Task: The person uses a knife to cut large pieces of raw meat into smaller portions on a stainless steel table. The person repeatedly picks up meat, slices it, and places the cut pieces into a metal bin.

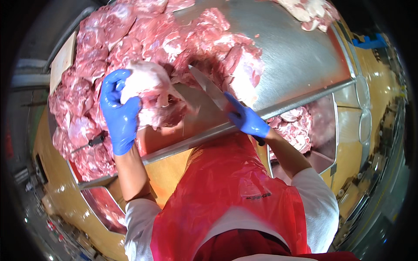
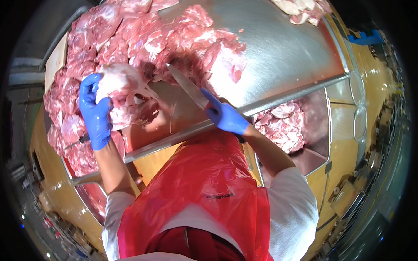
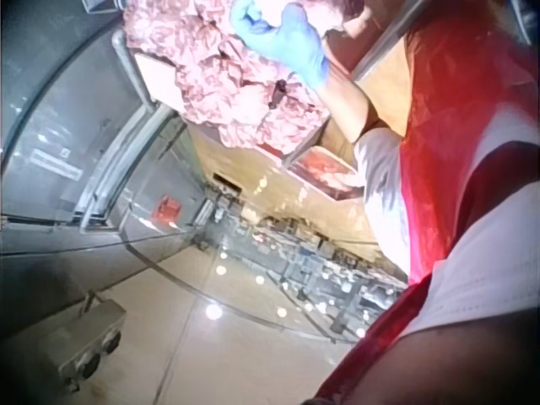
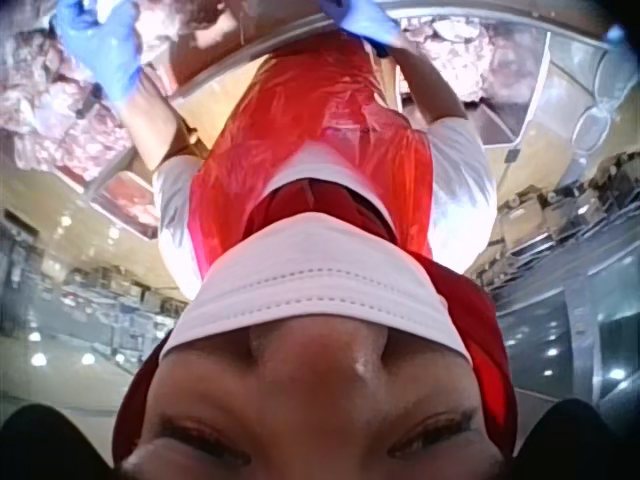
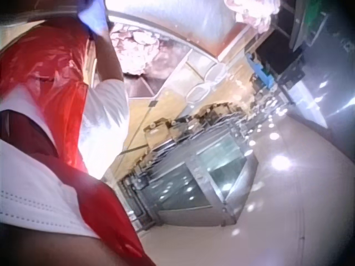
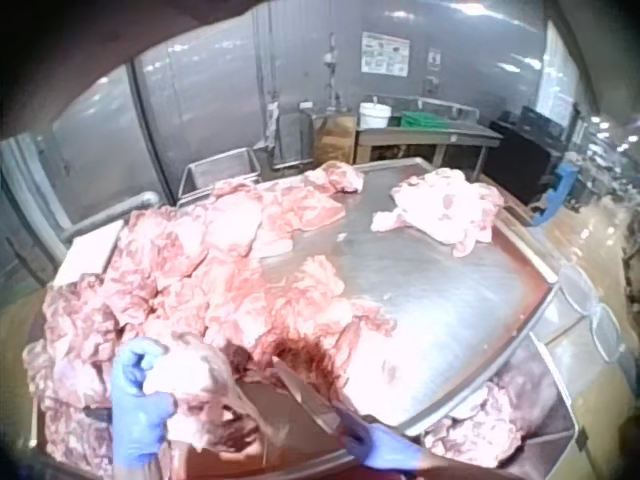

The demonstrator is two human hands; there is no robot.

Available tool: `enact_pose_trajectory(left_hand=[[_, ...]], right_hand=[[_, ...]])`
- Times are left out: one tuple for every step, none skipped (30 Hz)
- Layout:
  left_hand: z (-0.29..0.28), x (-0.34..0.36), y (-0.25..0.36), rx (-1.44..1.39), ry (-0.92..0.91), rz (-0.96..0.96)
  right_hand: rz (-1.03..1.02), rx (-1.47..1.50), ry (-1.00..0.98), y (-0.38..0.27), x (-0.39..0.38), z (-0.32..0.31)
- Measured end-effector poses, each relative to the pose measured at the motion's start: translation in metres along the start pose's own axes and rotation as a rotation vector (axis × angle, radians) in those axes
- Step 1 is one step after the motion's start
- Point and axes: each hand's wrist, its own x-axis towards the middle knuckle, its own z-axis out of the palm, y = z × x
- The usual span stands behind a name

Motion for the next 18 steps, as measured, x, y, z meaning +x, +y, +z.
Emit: enact_pose_trajectory(left_hand=[[0.021, 0.01, 0.003, 0.007, -0.028, -0.029], [0.043, 0.017, 0.005, 0.018, -0.054, -0.062], [0.063, 0.018, 0.001, 0.118, -0.188, 0.127], [0.105, 0.016, -0.002, -0.105, -0.295, 0.103], [0.146, 0.015, -0.004, -0.327, -0.4, 0.058], [0.187, 0.009, -0.005, -0.47, -0.482, 0.048], [0.239, -0.004, -0.005, -0.575, -0.569, 0.065], [0.288, -0.017, -0.008, -0.635, -0.649, 0.103], [0.335, -0.03, -0.005, -0.687, -0.743, 0.155], [0.366, -0.04, -0.009, -0.701, -0.809, 0.222], [0.377, -0.039, -0.021, -0.649, -0.814, 0.309], [0.377, -0.034, -0.037, -0.541, -0.803, 0.389], [0.37, -0.03, -0.056, -0.423, -0.787, 0.459], [0.36, -0.03, -0.078, -0.3, -0.782, 0.523], [0.33, -0.007, -0.1, -0.109, -0.674, 0.581], [0.284, 0.036, -0.124, 0.135, -0.475, 0.602], [0.242, 0.093, -0.154, 0.353, -0.29, 0.567], [0.167, 0.145, -0.181, 0.574, -0.088, 0.486]], right_hand=[[0.037, -0.027, 0.026, 0.011, -0.019, -0.002], [0.072, -0.052, 0.048, 0.021, -0.038, -0.003], [0.117, -0.052, 0.031, 0.029, -0.055, -0.004], [0.16, -0.092, 0.018, 0.028, -0.065, -0.006], [0.204, -0.133, 0.004, 0.024, -0.076, -0.008], [0.227, -0.205, -0.011, 0.015, -0.079, -0.011], [0.328, -0.097, -0.028, 0.012, -0.079, -0.013], [0.613, -0.028, -0.033, -0.024, -0.072, -0.022], [0.407, -0.076, 0.144, 0.014, -0.088, -0.014], [0.199, -0.159, 0.304, 0.052, -0.102, -0.005], [0.197, -0.09, 0.319, 0.064, -0.105, -0.01], [0.284, 0.036, 0.352, 0.068, -0.111, -0.02], [0.405, 0.192, 0.365, 0.071, -0.115, -0.03], [0.484, 0.34, 0.418, 0.075, -0.113, -0.039], [0.53, 0.465, 0.472, 0.077, -0.107, -0.047], [0.467, 0.597, 0.643, 0.07, -0.096, -0.051], [0.495, 0.626, 0.699, 0.088, -0.097, -0.058], [0.492, 0.657, 0.661, 0.079, -0.079, -0.067]])
